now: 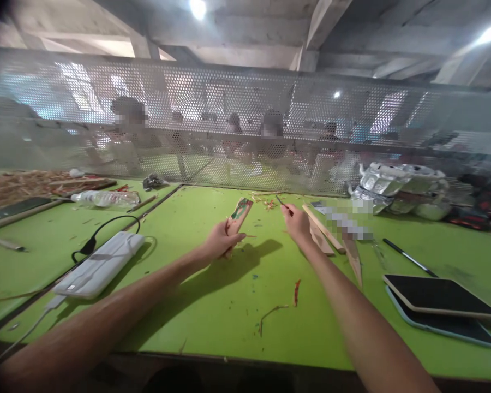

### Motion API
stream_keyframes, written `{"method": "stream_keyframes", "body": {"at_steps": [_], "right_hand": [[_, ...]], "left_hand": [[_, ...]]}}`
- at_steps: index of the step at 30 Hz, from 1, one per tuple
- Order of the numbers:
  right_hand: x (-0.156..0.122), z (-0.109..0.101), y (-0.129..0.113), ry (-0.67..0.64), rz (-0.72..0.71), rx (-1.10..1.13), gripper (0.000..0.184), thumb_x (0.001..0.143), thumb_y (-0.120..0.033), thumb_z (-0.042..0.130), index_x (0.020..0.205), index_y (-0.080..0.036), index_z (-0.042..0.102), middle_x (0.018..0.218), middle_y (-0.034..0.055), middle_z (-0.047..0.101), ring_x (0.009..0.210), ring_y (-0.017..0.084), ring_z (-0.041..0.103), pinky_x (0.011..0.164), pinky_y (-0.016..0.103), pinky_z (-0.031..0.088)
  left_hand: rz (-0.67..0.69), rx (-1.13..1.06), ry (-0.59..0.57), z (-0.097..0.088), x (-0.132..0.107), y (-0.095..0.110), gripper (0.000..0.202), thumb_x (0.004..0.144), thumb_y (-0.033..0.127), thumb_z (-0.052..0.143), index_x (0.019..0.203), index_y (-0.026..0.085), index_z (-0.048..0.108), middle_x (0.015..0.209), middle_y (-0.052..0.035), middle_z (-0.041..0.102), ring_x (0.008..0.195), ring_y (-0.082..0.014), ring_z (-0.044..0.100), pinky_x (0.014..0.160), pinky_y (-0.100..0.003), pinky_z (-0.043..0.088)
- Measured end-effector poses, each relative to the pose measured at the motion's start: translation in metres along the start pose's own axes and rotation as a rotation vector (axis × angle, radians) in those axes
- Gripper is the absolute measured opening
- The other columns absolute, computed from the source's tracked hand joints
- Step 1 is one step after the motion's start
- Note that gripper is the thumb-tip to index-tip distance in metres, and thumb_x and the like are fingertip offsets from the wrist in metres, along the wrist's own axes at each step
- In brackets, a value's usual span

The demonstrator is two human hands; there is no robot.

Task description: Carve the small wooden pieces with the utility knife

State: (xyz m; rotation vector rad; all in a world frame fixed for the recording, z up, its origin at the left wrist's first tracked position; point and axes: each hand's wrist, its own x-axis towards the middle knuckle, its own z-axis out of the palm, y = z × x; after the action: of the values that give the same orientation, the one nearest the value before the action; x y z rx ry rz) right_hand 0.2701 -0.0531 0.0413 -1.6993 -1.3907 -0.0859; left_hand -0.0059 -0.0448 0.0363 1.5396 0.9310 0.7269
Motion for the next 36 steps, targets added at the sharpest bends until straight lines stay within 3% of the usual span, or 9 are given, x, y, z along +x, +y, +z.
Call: {"method": "stream_keyframes", "body": {"at_steps": [4, 8, 12, 16, 19, 21, 30, 36], "right_hand": [[-0.007, 0.009, -0.016, -0.203, 0.135, 0.342, 0.016, 0.095, -0.030, 0.070, 0.104, -0.020, 0.078, 0.084, 0.0072, 0.075, 0.060, 0.017, 0.057, 0.053, 0.027, 0.043], [-0.016, 0.012, -0.040, -0.415, 0.339, 0.632, 0.027, 0.091, -0.010, 0.070, 0.113, -0.022, 0.079, 0.082, 0.0036, 0.069, 0.064, 0.015, 0.060, 0.057, 0.025, 0.051], [-0.020, 0.010, -0.047, -0.454, 0.456, 0.799, 0.033, 0.098, -0.008, 0.063, 0.124, -0.021, 0.077, 0.077, 0.0023, 0.066, 0.069, 0.016, 0.065, 0.064, 0.026, 0.058], [-0.021, 0.016, -0.040, -0.480, 0.496, 0.778, 0.029, 0.102, -0.012, 0.058, 0.126, -0.021, 0.072, 0.071, -0.0011, 0.064, 0.055, 0.012, 0.055, 0.050, 0.020, 0.046], [-0.021, 0.021, -0.034, -0.484, 0.458, 0.717, 0.016, 0.104, -0.018, 0.059, 0.114, -0.020, 0.072, 0.068, -0.0033, 0.060, 0.046, 0.008, 0.043, 0.042, 0.018, 0.031], [-0.021, 0.022, -0.032, -0.492, 0.420, 0.681, 0.010, 0.104, -0.022, 0.062, 0.105, -0.019, 0.071, 0.066, -0.0043, 0.058, 0.046, 0.007, 0.038, 0.043, 0.017, 0.028], [-0.018, 0.021, -0.031, -0.339, 0.253, 0.484, 0.029, 0.102, -0.047, 0.065, 0.086, -0.023, 0.062, 0.060, -0.0044, 0.054, 0.047, 0.012, 0.042, 0.046, 0.024, 0.031], [-0.024, 0.022, -0.041, -0.244, 0.001, 0.279, 0.027, 0.103, -0.040, 0.062, 0.082, -0.025, 0.055, 0.068, -0.0026, 0.056, 0.060, 0.016, 0.051, 0.060, 0.028, 0.040]], "left_hand": [[-0.072, -0.024, 0.041, -0.014, 0.006, -0.002, 0.038, 0.100, 0.023, 0.074, 0.131, 0.010, 0.058, 0.063, 0.0054, 0.059, 0.044, -0.0091, 0.050, 0.038, -0.019, 0.042], [-0.055, -0.110, 0.029, -0.026, 0.012, -0.004, 0.049, 0.100, 0.022, 0.074, 0.141, 0.007, 0.053, 0.066, 0.0036, 0.062, 0.044, -0.0090, 0.050, 0.037, -0.019, 0.041], [-0.036, -0.105, 0.013, -0.027, 0.014, -0.006, 0.049, 0.099, 0.021, 0.076, 0.140, 0.006, 0.055, 0.068, 0.0019, 0.064, 0.046, -0.0090, 0.051, 0.037, -0.019, 0.042], [-0.014, -0.071, -0.016, -0.026, 0.016, -0.008, 0.041, 0.099, 0.020, 0.076, 0.134, 0.007, 0.058, 0.066, 0.0024, 0.064, 0.045, -0.0090, 0.052, 0.038, -0.020, 0.043], [-0.014, -0.032, -0.022, -0.025, 0.017, -0.011, 0.037, 0.098, 0.021, 0.077, 0.129, 0.010, 0.059, 0.066, 0.0031, 0.064, 0.045, -0.0091, 0.053, 0.039, -0.020, 0.044], [-0.018, -0.005, -0.034, -0.024, 0.018, -0.014, 0.034, 0.098, 0.022, 0.077, 0.125, 0.012, 0.059, 0.065, 0.0043, 0.064, 0.044, -0.0089, 0.053, 0.039, -0.020, 0.043], [-0.018, 0.023, -0.023, -0.021, 0.021, -0.017, 0.029, 0.097, 0.022, 0.076, 0.116, 0.015, 0.056, 0.060, 0.0070, 0.062, 0.043, -0.0096, 0.055, 0.038, -0.019, 0.044], [0.012, -0.060, -0.099, -0.019, 0.017, -0.014, 0.042, 0.091, 0.014, 0.080, 0.123, 0.015, 0.053, 0.073, 0.0040, 0.068, 0.048, -0.0090, 0.061, 0.045, -0.019, 0.050]]}}
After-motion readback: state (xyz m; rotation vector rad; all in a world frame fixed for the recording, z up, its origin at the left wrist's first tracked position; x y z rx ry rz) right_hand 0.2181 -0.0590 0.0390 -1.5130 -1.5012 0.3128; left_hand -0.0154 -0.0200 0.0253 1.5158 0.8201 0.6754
